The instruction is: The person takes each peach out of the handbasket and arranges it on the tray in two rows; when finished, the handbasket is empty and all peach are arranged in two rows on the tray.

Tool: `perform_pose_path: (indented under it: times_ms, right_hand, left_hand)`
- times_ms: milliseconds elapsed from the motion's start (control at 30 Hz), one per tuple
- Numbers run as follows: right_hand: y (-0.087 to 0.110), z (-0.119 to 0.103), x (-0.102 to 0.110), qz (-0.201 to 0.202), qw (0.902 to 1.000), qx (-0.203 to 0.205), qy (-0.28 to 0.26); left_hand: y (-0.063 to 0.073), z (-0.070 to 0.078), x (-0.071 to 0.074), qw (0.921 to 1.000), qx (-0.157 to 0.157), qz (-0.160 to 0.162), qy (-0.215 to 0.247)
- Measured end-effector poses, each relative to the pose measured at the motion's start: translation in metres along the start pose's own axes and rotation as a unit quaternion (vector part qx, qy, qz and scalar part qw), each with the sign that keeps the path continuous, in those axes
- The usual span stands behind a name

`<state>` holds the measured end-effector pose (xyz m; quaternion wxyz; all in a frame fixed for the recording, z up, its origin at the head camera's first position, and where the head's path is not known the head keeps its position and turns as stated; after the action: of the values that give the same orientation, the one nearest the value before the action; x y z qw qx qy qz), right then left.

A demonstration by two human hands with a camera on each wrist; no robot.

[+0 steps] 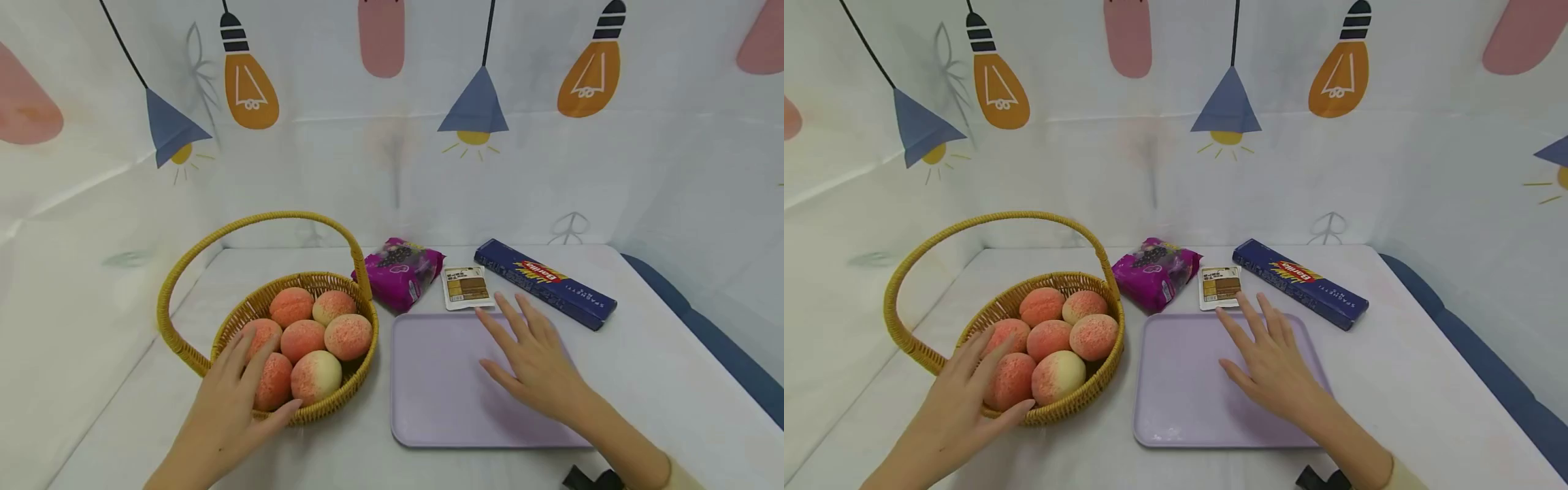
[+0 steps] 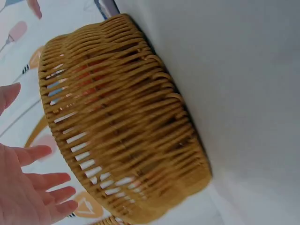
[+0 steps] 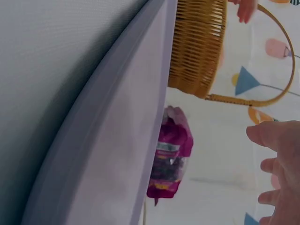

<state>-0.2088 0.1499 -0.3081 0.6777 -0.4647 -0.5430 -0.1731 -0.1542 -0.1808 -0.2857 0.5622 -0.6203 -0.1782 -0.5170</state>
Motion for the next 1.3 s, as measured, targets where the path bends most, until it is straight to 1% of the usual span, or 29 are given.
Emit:
perform_pose_path:
  times_ms: [133,200,300,433,567,600,667,767,833,900,967,1033,1133,1200,1267,1300]
  right_hand:
    - [-0.004,-0.003,-0.004,-0.011,0.9998,-0.002,-0.014]
    - [-0.005,-0.004,-0.005,-0.015,0.9997,-0.004,-0.019]
    - [-0.006,-0.005,-0.007,-0.018,0.9996,-0.005,-0.020]
    - [-0.007,-0.007,-0.010,-0.021,0.9996,-0.002,-0.020]
    - [-0.008,-0.010,-0.013,-0.021,0.9995,0.007,-0.022]
    - [-0.008,-0.011,-0.013,-0.020,0.9995,0.009,-0.023]
    - [-0.008,-0.012,-0.015,-0.019,0.9994,0.013,-0.024]
    - [-0.008,-0.015,-0.017,-0.018,0.9993,0.020,-0.026]
    - [-0.008,-0.017,-0.019,-0.017,0.9992,0.026,-0.025]
    - [-0.008,-0.019,-0.021,-0.015,0.9991,0.031,-0.025]
    - [-0.008,-0.021,-0.022,-0.015,0.9989,0.035,-0.026]
    - [-0.008,-0.024,-0.023,-0.017,0.9987,0.038,-0.028]
    - [-0.008,-0.027,-0.025,-0.025,0.9985,0.039,-0.030]
    - [-0.008,-0.029,-0.026,-0.031,0.9983,0.041,-0.027]
    - [-0.009,-0.031,-0.027,-0.037,0.9981,0.044,-0.024]
    - [-0.009,-0.032,-0.028,-0.040,0.9979,0.046,-0.023]
  left_hand:
    - [0.010,-0.013,0.004,0.9986,0.038,-0.011,0.036]
    - [0.014,-0.018,0.006,0.9974,0.054,-0.018,0.044]
    - [0.019,-0.024,0.006,0.9969,0.061,-0.027,0.042]
    - [0.028,-0.027,-0.004,0.9982,0.044,-0.040,0.012]
    - [0.032,-0.024,-0.014,0.9973,0.031,-0.056,-0.036]
    - [0.033,-0.024,-0.015,0.9967,0.032,-0.060,-0.045]
    - [0.034,-0.024,-0.019,0.9944,0.044,-0.076,-0.059]
    - [0.035,-0.025,-0.022,0.9902,0.068,-0.100,-0.070]
    - [0.036,-0.026,-0.022,0.9885,0.077,-0.105,-0.077]
    - [0.037,-0.026,-0.021,0.9877,0.077,-0.105,-0.087]
    - [0.037,-0.025,-0.020,0.9881,0.066,-0.100,-0.096]
    - [0.037,-0.022,-0.017,0.9905,0.045,-0.082,-0.101]
    - [0.035,-0.013,-0.013,0.9950,-0.006,-0.039,-0.092]
    - [0.034,-0.005,-0.011,0.9951,-0.047,-0.012,-0.086]
    - [0.034,0.001,-0.011,0.9934,-0.076,-0.005,-0.086]
    - [0.034,0.004,-0.012,0.9923,-0.084,-0.008,-0.090]
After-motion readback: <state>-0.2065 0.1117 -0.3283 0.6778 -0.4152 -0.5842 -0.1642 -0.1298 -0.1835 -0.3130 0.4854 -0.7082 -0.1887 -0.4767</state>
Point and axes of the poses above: each hand's wrist, its own y-axis away from the middle knuckle, its own x-axis out of the back of the hand, z = x × y, the point moved 10 cm from there along -y, towards the middle knuckle, and after that the axes turned 1 degree about -z, right-handed, at the moved point
